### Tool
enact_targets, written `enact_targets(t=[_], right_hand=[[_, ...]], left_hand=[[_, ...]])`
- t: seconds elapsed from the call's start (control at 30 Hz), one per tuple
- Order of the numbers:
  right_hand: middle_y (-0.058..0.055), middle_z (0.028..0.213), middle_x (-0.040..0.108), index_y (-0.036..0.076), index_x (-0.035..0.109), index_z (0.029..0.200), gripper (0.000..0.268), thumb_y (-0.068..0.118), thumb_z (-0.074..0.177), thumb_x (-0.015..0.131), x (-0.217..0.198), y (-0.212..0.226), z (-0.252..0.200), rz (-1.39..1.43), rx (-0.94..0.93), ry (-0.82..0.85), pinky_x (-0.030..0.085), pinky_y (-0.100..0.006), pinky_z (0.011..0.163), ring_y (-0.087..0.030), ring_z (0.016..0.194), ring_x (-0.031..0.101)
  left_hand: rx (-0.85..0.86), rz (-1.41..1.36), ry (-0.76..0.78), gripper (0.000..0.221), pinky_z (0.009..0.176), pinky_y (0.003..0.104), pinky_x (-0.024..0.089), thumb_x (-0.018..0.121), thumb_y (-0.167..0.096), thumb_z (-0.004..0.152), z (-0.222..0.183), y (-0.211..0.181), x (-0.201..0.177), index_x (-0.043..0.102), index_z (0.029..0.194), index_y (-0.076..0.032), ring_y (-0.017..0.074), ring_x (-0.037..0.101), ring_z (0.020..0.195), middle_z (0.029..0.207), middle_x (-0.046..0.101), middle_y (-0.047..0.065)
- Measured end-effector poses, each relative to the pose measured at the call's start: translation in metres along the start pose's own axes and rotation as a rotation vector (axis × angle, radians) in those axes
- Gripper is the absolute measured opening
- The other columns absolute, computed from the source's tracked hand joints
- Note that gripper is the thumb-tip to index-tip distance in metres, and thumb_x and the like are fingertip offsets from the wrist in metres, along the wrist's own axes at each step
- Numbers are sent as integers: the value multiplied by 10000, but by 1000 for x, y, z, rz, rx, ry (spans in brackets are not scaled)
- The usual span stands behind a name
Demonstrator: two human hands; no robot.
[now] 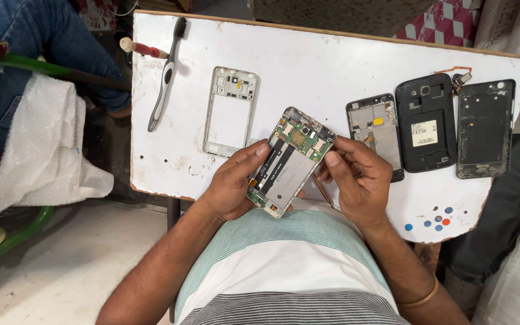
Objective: The person uses a small screwdriver to remove screws from the internal frame of a disassembled smartphone. They then use a prying tool to detach a metal bracket from the device's chassis.
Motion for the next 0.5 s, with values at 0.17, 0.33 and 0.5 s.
enact_targets(t=[0.17,0.33,0.5], right_hand=[[-151,1035,747,-69,614,1325,327,103,1049,646,-2,-2,0,-9,2,16,596,-228,620,-145,789,739],[-175,1093,729,-85,574,1366,366,76,1046,649,0,-1,-1,48,-16,62,660,-270,705,-157,875,742],[-179,1106,725,-92,560,1386,393,81,1046,654,0,0,0,45,-26,79,662,-275,727,-152,886,740]], left_hand=[[6,7,-1,535,745,457,675,373,-391,1123,0,-1,1,469,1459,14,329,747,996,1203,676,248],[23,21,-1,531,780,434,669,375,-380,1130,0,-2,0,476,1451,31,326,745,1005,1201,681,251],[29,41,-16,526,871,430,656,380,-358,1128,0,-2,-2,479,1452,44,319,737,1042,1223,679,255]])
Point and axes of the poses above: each hand's wrist, its own z-axis towards the middle knuckle, its own x-axis out of the palm, y = z × x, the point moved 4 cm from there along z, towards the middle knuckle
